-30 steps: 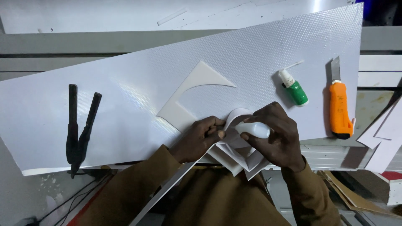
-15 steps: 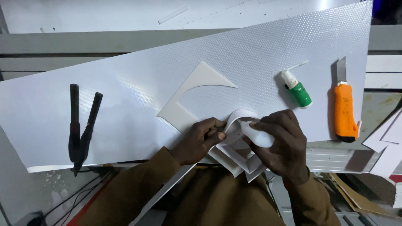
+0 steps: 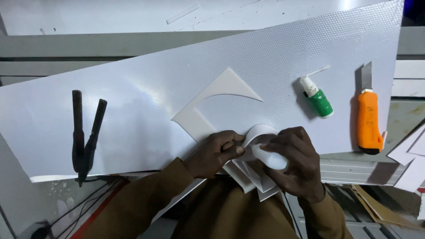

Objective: The person assembles a white letter-shaped object by applying glue to its edges and attaching a curved strip. They use a hair straightener to heat and bend the strip to fit the letter's contour. The person then glues additional pieces to the letter and presses them into place.

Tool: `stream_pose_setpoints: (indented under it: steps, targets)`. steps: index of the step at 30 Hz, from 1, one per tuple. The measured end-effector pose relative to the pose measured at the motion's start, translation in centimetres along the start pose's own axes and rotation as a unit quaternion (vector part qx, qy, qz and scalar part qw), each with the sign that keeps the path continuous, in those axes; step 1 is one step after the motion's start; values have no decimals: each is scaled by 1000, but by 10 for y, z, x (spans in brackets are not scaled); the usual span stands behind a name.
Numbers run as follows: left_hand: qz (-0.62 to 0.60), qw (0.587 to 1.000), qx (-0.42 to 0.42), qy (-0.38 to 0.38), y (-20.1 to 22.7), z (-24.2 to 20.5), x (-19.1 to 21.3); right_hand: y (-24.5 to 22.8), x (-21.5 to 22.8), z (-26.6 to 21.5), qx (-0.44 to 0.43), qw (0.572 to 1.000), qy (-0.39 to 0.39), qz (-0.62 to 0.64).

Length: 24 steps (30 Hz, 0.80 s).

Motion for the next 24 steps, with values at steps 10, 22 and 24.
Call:
stream_pose_setpoints:
  steps: [10,22,24]
  targets:
    - [9,1000,-10,-11,9,0,2,3,6,-18,58,993,76,-70]
    - [8,1000,2,-26,13,1,1,8,6,-7,15,999,34,11]
    - [-3,999,-1,-37,16,-1,-1,5,7,-6,33,999,35,9]
Point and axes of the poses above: each hand's wrist, its own z-axis towards the middle knuckle, its own x-axis out of the back of the hand, y = z × x, the point moved 8 cm from there along z, towards the middle knuckle, and after that the axes turned 4 degrees about x, right-handed, at the moved point
